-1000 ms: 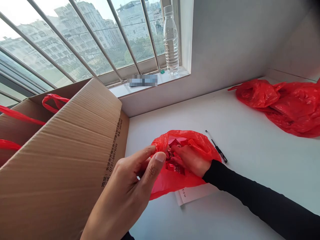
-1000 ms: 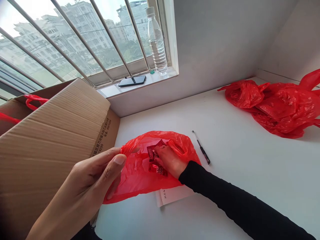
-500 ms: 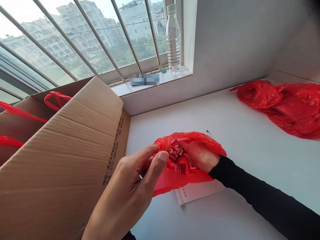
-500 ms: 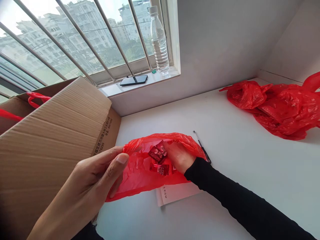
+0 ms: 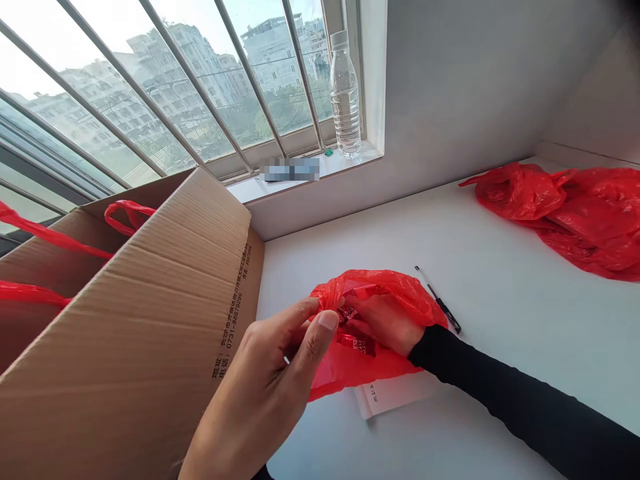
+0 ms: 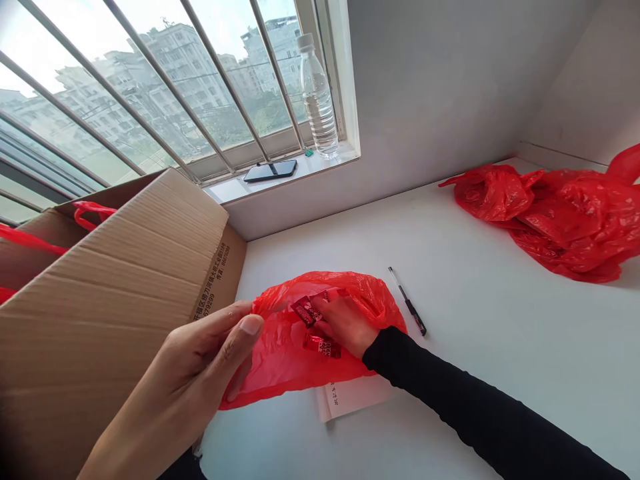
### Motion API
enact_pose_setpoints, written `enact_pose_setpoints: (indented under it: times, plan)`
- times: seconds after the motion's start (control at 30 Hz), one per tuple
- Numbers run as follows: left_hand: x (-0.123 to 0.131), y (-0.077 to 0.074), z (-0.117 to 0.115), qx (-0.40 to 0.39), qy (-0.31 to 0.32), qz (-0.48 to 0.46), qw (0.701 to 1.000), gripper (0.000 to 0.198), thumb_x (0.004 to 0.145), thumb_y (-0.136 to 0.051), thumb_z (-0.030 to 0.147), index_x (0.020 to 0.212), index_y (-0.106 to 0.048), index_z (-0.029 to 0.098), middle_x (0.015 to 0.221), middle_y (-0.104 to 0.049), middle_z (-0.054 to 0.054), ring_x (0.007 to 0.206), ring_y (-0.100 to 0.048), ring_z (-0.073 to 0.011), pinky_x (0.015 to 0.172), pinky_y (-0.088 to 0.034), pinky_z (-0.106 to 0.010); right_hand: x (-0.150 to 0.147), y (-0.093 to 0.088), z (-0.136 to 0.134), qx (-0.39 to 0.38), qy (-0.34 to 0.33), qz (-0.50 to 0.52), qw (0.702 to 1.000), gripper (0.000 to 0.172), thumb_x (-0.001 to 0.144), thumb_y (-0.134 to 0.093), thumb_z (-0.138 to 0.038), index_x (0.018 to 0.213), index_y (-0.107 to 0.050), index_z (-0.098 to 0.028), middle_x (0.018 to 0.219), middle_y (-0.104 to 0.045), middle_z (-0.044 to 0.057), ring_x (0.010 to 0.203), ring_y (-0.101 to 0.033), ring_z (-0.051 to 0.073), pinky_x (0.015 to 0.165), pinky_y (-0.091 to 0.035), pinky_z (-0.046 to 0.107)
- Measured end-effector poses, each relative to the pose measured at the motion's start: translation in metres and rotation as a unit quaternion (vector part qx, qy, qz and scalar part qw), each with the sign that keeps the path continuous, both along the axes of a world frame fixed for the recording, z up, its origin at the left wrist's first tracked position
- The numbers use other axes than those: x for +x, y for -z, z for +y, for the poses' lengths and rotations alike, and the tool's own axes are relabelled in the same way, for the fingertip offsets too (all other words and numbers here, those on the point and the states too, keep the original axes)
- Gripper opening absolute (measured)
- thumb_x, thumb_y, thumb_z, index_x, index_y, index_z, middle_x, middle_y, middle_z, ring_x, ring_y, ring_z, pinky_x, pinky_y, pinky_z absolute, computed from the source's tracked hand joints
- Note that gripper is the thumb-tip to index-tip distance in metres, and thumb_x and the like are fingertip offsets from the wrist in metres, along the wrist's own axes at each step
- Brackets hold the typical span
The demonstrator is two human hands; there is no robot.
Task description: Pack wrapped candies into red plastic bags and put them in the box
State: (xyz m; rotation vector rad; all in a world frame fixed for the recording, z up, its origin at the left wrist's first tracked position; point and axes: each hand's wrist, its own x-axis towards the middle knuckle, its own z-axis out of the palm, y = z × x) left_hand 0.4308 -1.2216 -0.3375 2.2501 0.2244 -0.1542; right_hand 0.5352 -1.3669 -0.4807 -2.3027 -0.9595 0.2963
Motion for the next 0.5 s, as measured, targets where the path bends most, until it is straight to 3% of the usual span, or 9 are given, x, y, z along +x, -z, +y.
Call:
enact_pose_setpoints:
  times: [0.17,0.5]
  plan:
    - [0.0,0.001,0.001,-0.006,-0.011,0.004,1.0,0.05,0.097,-0.048,0.063,0.068,-0.041,0.023,0.057,-0.037,0.005,0.054,-0.03,-0.0136,0.053,-0.02,-0.032,0.002,0.002,0.0,0.02,-0.012,0.003,1.0,0.032,0.098,-0.057,-0.022,0.13,-0.059,-0.025,0.107,-0.07,0.006,0.089,-0.067,0.02,0.08,-0.049,0.032]
    - [0.0,0.0,0.001,-0.012,-0.006,-0.002,1.0,0.05,0.098,-0.048,0.064,0.068,-0.042,0.023,0.057,-0.037,0.005,0.054,-0.029,-0.0135,0.053,-0.019,-0.033,0.0,-0.008,0.001,0.019,-0.03,0.034,0.999,0.023,0.096,-0.055,-0.015,0.115,-0.067,-0.023,0.099,-0.071,0.005,0.087,-0.067,0.02,0.077,-0.049,0.03]
